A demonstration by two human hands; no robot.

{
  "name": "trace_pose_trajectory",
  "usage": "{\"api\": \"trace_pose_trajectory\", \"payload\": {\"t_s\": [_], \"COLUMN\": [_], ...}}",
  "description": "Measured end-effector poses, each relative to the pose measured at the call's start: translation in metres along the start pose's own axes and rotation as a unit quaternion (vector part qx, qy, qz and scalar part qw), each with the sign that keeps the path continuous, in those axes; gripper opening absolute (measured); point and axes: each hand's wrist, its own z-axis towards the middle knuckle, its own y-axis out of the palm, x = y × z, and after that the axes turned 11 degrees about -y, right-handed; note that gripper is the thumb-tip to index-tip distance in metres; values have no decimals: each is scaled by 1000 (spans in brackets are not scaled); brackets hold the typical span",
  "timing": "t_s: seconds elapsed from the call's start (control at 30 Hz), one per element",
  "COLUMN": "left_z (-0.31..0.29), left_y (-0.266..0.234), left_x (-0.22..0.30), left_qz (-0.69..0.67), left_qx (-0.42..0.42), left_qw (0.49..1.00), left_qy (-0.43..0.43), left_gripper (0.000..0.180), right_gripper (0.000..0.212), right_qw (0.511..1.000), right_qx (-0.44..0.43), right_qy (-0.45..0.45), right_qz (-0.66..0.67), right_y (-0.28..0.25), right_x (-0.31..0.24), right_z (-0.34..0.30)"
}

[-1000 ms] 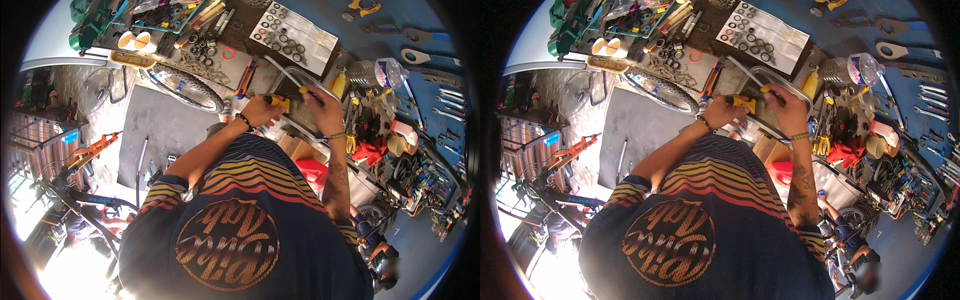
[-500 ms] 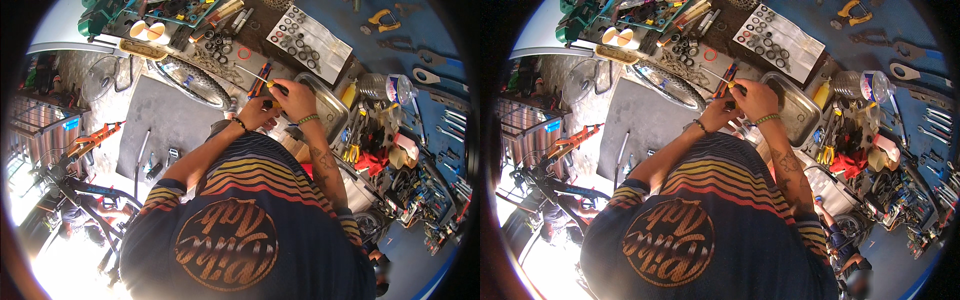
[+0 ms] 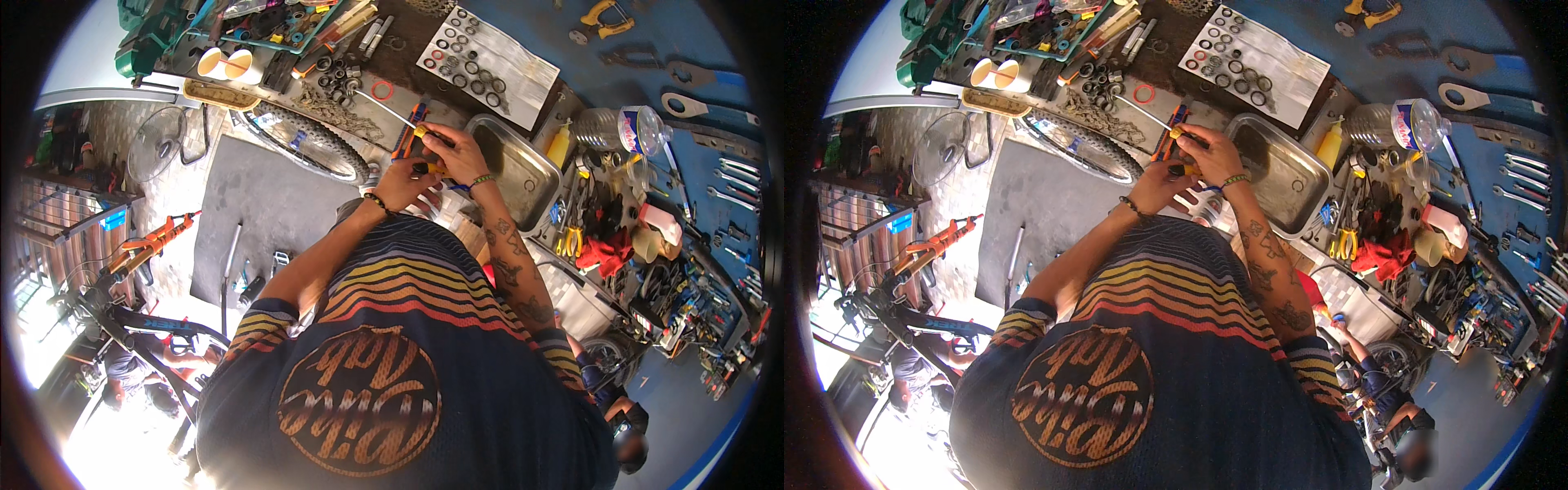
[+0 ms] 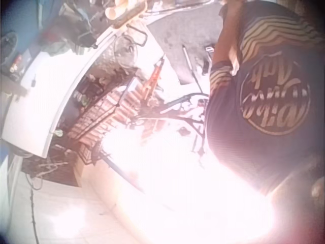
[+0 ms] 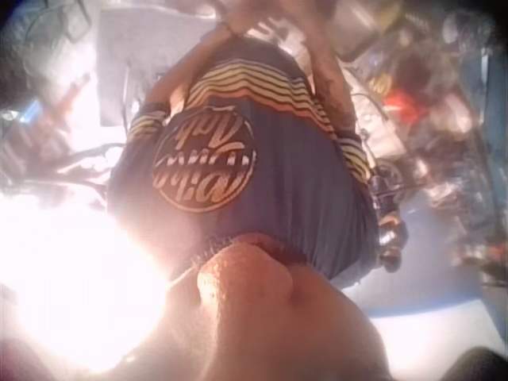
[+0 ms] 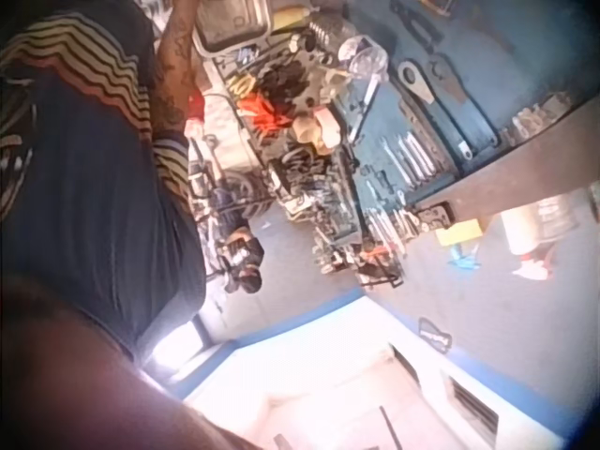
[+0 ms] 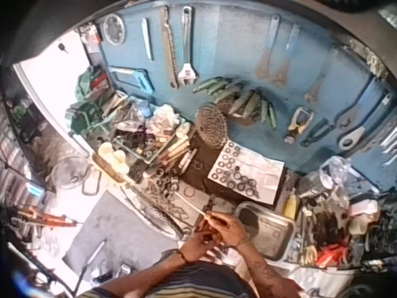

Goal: The person scrubs small metal parts in a metal tray using a yellow brush and a screwdriver. They repeatedly dip the brush into the tray and scrub the parts, occasionally picking up and placing down the parts.

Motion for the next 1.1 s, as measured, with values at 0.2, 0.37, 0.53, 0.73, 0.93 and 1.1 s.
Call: {"api": "trace_pose_trajectory", "payload": {"t_s": [0.2,0.37,0.53,0.73,0.93,1.1], "left_z": [2,12,20,43,60,75], "left_y": [4,3,20,57,58,89], "left_x": [7,4,14,36,49,62], "left_qz": [-8,-32,-21,125,191,254], "left_qx": [1,8,15,94,109,91], "left_qw": [1000,999,998,986,975,950], "left_qy": [-15,2,48,59,24,158], "left_gripper": [36,37,40,36,31,27], "right_gripper": [42,41,41,42,39,37], "right_qw": [991,987,978,942,891,878], "right_qx": [26,90,174,256,279,285], "right_qy": [62,32,82,190,189,181], "right_qz": [117,130,80,-110,-304,-339], "right_y": [-19,-46,-92,-112,-89,-79], "right_x": [-12,-25,-23,-12,-20,-11], "right_z": [-31,-85,-180,-247,-238,-241]}}
